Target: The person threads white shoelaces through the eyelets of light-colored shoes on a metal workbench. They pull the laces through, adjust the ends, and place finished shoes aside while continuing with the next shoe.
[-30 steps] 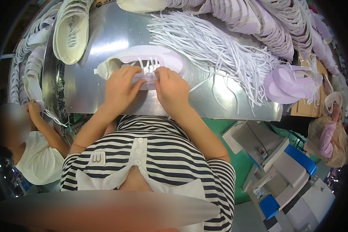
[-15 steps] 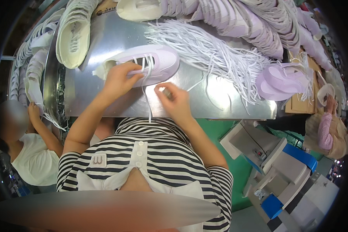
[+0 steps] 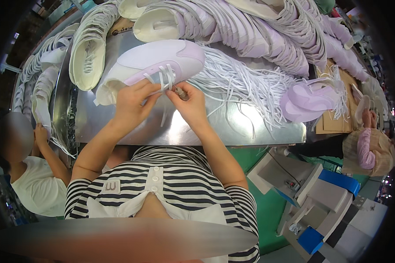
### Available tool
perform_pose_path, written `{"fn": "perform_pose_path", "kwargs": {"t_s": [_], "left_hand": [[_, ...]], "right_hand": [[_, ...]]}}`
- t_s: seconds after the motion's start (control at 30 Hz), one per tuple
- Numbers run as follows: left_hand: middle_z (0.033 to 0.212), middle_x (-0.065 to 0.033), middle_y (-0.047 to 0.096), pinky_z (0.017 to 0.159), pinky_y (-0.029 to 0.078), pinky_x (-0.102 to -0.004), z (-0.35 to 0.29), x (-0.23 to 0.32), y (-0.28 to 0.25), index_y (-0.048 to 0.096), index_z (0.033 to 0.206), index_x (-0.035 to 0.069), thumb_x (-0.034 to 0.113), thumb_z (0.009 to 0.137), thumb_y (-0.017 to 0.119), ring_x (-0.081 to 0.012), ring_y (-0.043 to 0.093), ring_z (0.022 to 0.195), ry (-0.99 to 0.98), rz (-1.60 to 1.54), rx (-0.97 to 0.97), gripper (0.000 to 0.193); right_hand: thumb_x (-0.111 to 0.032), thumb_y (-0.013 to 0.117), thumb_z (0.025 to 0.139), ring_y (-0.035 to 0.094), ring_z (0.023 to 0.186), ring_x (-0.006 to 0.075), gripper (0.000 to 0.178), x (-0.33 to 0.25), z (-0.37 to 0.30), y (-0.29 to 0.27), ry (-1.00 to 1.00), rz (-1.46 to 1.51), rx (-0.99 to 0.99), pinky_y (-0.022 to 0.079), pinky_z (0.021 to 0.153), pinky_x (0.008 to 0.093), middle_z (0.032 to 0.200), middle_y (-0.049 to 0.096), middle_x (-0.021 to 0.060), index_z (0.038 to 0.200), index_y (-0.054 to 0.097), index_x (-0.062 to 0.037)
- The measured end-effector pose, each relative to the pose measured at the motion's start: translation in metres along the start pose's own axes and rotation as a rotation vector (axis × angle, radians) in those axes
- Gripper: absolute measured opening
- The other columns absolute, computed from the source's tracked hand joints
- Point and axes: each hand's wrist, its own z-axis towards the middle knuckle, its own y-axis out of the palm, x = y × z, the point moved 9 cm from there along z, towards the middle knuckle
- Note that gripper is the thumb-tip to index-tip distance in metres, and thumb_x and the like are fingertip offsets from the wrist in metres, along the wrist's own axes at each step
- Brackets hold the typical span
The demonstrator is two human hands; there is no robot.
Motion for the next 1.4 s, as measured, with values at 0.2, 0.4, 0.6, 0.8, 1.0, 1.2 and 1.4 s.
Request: {"fn": "perform_pose_path", "kwargs": {"t_s": [0.2, 0.4, 0.6, 0.8, 1.0, 1.2, 1.4], "left_hand": [[0.078, -0.0079, 0.062, 0.055, 0.047, -0.0348, 0.013, -0.018, -0.018, 0.069, 0.097, 0.007, 0.008, 0.080, 0.072, -0.0256, 0.062, 0.062, -0.047, -0.087, 0.046, 0.017], [0.084, -0.0095, 0.065, 0.066, 0.049, -0.0365, -0.007, -0.062, 0.037, 0.070, 0.099, 0.008, 0.015, 0.082, 0.071, -0.0290, 0.064, 0.075, -0.214, -0.202, -0.204, 0.019], [0.095, -0.0117, 0.068, 0.077, 0.051, -0.0381, -0.031, -0.089, 0.081, 0.070, 0.103, 0.007, 0.021, 0.082, 0.070, -0.0319, 0.066, 0.090, -0.310, -0.229, -0.331, 0.025], [0.093, -0.0114, 0.066, 0.079, 0.048, -0.0329, -0.031, -0.094, 0.085, 0.067, 0.107, 0.000, 0.018, 0.082, 0.071, -0.0220, 0.064, 0.087, -0.350, -0.327, -0.399, 0.032], [0.092, -0.0107, 0.069, 0.078, 0.049, -0.0339, -0.031, -0.093, 0.084, 0.070, 0.100, 0.003, 0.026, 0.080, 0.073, -0.0235, 0.065, 0.086, -0.392, -0.298, -0.332, 0.031], [0.092, -0.0096, 0.071, 0.075, 0.051, -0.0386, -0.028, -0.093, 0.085, 0.073, 0.093, 0.008, 0.033, 0.078, 0.072, -0.0305, 0.067, 0.087, -0.413, -0.187, -0.311, 0.030], [0.086, -0.0090, 0.069, 0.072, 0.050, -0.0399, -0.024, -0.087, 0.083, 0.071, 0.086, 0.007, 0.033, 0.076, 0.071, -0.0312, 0.066, 0.082, -0.373, -0.063, -0.294, 0.028]], "right_hand": [[-0.013, 0.070, 0.089, 0.051, 0.068, 0.0045, 0.012, 0.008, -0.043, 0.022, 0.103, -0.010, -0.390, 0.039, 0.063, 0.0194, 0.071, 0.056, -0.0050, 0.097, 0.067, -0.0039], [-0.013, 0.067, 0.091, 0.057, 0.082, 0.0073, 0.014, 0.023, -0.062, 0.014, 0.114, -0.030, -0.401, 0.045, 0.077, 0.0222, 0.086, 0.063, -0.0025, 0.102, 0.067, -0.0039], [-0.008, 0.069, 0.088, 0.054, 0.072, 0.0046, 0.012, 0.014, 0.004, -0.007, -0.059, -0.145, -0.012, 0.044, 0.065, 0.0200, 0.083, 0.065, -0.0018, 0.097, 0.069, -0.0001], [-0.003, 0.071, 0.085, 0.058, 0.069, 0.0071, 0.012, 0.009, 0.013, -0.004, -0.217, -0.219, 0.105, 0.046, 0.064, 0.0224, 0.083, 0.068, 0.0033, 0.097, 0.068, -0.0006], [-0.007, 0.070, 0.085, 0.066, 0.069, 0.0219, 0.010, 0.014, 0.015, -0.001, -0.279, -0.301, 0.133, 0.051, 0.061, 0.0292, 0.086, 0.067, 0.0093, 0.094, 0.066, -0.0020], [-0.011, 0.069, 0.088, 0.069, 0.078, 0.0283, 0.028, 0.011, 0.001, -0.006, -0.235, -0.318, 0.144, 0.053, 0.068, 0.0358, 0.092, 0.069, 0.0167, 0.113, 0.057, -0.0032], [-0.012, 0.064, 0.092, 0.070, 0.082, 0.0327, 0.024, 0.028, -0.034, -0.005, -0.027, -0.285, -0.009, 0.053, 0.069, 0.0384, 0.090, 0.069, 0.0194, 0.109, 0.052, -0.0013]]}}
